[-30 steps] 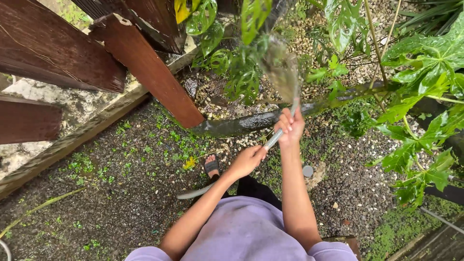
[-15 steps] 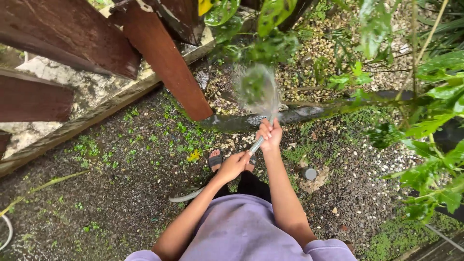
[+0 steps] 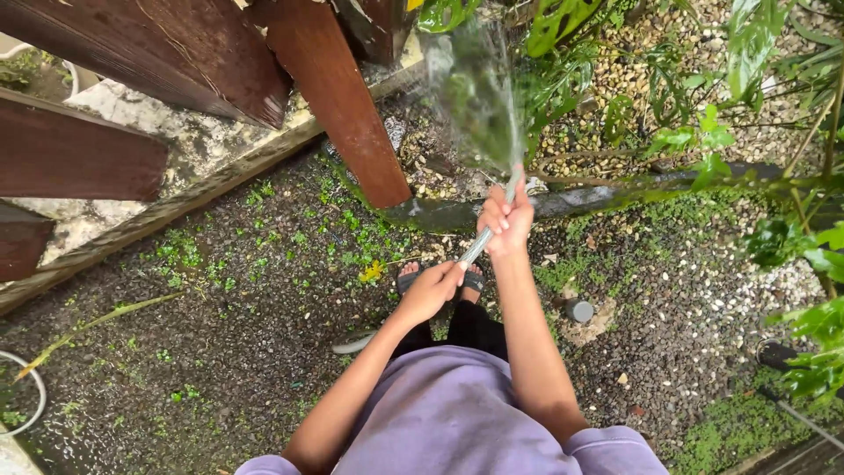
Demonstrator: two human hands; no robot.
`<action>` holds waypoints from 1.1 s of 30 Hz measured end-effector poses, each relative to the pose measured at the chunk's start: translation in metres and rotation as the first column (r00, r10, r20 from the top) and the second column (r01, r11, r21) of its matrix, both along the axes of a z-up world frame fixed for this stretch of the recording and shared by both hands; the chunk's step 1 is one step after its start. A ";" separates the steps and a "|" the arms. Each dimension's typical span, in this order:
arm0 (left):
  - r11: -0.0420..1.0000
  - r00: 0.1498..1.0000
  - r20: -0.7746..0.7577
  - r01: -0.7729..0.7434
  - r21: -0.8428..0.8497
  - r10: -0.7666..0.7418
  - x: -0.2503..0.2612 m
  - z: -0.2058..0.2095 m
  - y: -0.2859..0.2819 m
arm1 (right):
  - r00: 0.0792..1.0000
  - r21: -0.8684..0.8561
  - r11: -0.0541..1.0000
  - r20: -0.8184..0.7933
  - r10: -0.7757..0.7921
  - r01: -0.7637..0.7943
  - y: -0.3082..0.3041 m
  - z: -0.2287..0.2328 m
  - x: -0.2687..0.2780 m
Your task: Watering garden plants using a hose
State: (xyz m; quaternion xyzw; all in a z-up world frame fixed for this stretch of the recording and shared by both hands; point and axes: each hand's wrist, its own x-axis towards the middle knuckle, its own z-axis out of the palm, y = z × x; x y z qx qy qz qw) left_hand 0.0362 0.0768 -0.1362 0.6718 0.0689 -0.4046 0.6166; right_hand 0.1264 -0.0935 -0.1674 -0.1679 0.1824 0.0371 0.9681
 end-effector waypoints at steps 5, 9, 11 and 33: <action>0.993 0.992 0.114 -0.042 -0.114 0.055 -0.002 0.016 0.006 | 0.990 -0.063 0.998 0.138 0.031 -0.022 0.006 0.040 0.007; 0.972 0.986 0.127 -0.082 -0.221 0.112 -0.004 0.036 0.008 | 0.978 -0.086 0.996 0.208 0.029 -0.011 0.016 0.082 0.008; 0.964 0.985 0.138 -0.063 -0.257 0.101 -0.005 0.041 0.008 | 0.976 -0.108 0.994 0.216 0.032 -0.009 0.019 0.101 0.007; 0.278 0.401 -0.064 -0.732 -0.622 0.914 -0.013 0.183 0.068 | 0.989 -0.151 0.979 0.078 -0.123 0.133 -0.057 0.090 -0.089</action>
